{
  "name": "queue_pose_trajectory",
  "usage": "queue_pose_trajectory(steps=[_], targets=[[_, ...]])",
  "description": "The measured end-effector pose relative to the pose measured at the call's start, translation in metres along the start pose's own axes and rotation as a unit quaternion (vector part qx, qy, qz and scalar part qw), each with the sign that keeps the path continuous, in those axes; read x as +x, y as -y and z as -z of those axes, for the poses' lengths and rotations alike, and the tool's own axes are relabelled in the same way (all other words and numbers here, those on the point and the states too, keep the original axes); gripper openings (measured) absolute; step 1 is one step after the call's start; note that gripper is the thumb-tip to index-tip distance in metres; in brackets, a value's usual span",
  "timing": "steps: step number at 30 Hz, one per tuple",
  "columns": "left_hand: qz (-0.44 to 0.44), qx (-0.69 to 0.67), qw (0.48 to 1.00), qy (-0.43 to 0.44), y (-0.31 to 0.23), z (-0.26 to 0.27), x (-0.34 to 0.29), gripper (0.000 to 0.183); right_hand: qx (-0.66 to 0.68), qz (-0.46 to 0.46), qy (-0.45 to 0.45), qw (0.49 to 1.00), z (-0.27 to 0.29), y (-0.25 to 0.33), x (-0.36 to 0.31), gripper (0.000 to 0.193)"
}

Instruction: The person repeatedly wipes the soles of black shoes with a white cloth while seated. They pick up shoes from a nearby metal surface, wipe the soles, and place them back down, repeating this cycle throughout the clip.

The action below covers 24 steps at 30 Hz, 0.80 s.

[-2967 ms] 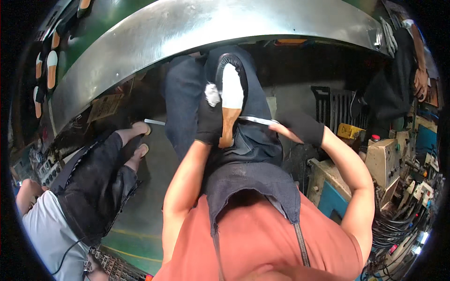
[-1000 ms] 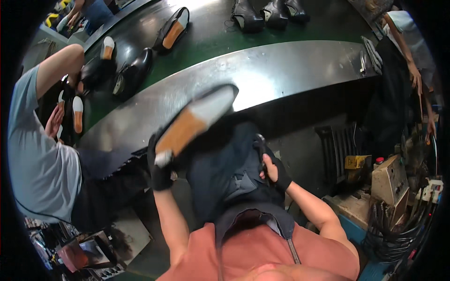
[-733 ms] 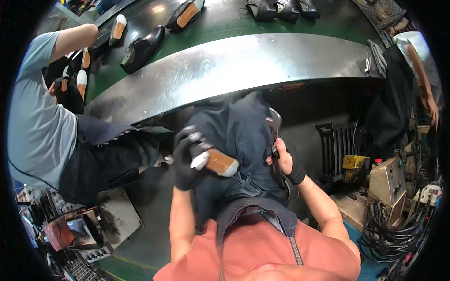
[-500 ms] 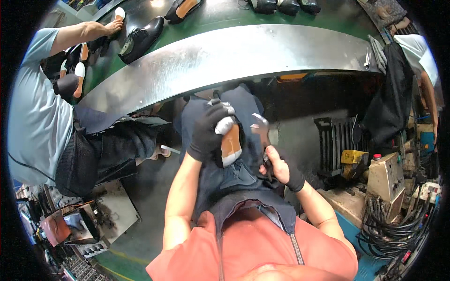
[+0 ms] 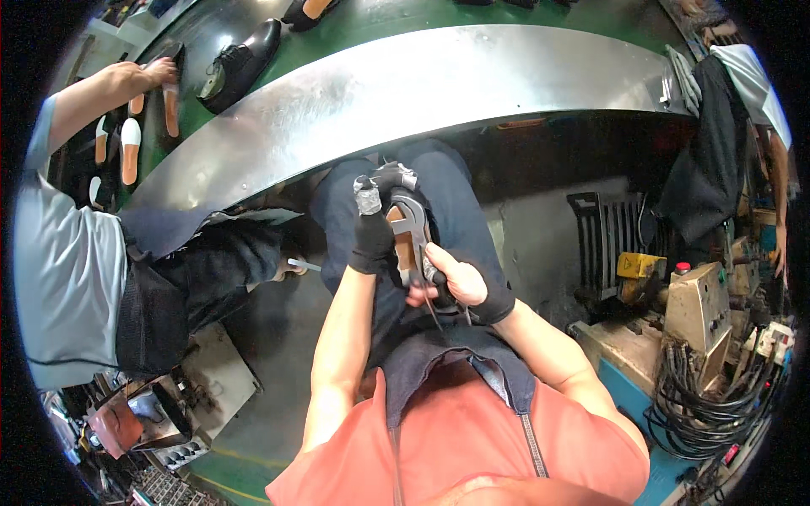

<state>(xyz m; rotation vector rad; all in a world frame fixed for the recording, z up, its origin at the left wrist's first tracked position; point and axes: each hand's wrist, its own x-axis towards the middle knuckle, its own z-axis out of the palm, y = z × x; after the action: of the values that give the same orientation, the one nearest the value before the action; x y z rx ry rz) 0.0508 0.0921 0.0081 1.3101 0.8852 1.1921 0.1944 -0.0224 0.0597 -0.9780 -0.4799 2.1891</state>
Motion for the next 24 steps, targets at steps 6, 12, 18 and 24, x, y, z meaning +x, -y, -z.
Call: queue_pose_trajectory(steps=[6,12,18,24], targets=[[0.056,-0.118,0.991,-0.012,0.025,0.005,-0.008,0.042,-0.442,0.248,-0.214,0.835,0.012,-0.051,0.029,0.03],[0.049,-0.215,0.974,0.042,-0.046,0.002,-0.062,0.073,-0.573,0.215,-0.017,0.791,0.02,-0.048,-0.01,0.036],[0.124,-0.197,0.967,-0.101,-0.051,-0.016,-0.125,0.077,-0.62,0.18,0.122,0.754,0.066,-0.094,-0.058,0.043],[0.325,-0.399,0.825,-0.235,-0.036,-0.019,-0.118,0.044,-0.62,0.229,0.152,0.735,0.072,-0.088,-0.049,0.045]])
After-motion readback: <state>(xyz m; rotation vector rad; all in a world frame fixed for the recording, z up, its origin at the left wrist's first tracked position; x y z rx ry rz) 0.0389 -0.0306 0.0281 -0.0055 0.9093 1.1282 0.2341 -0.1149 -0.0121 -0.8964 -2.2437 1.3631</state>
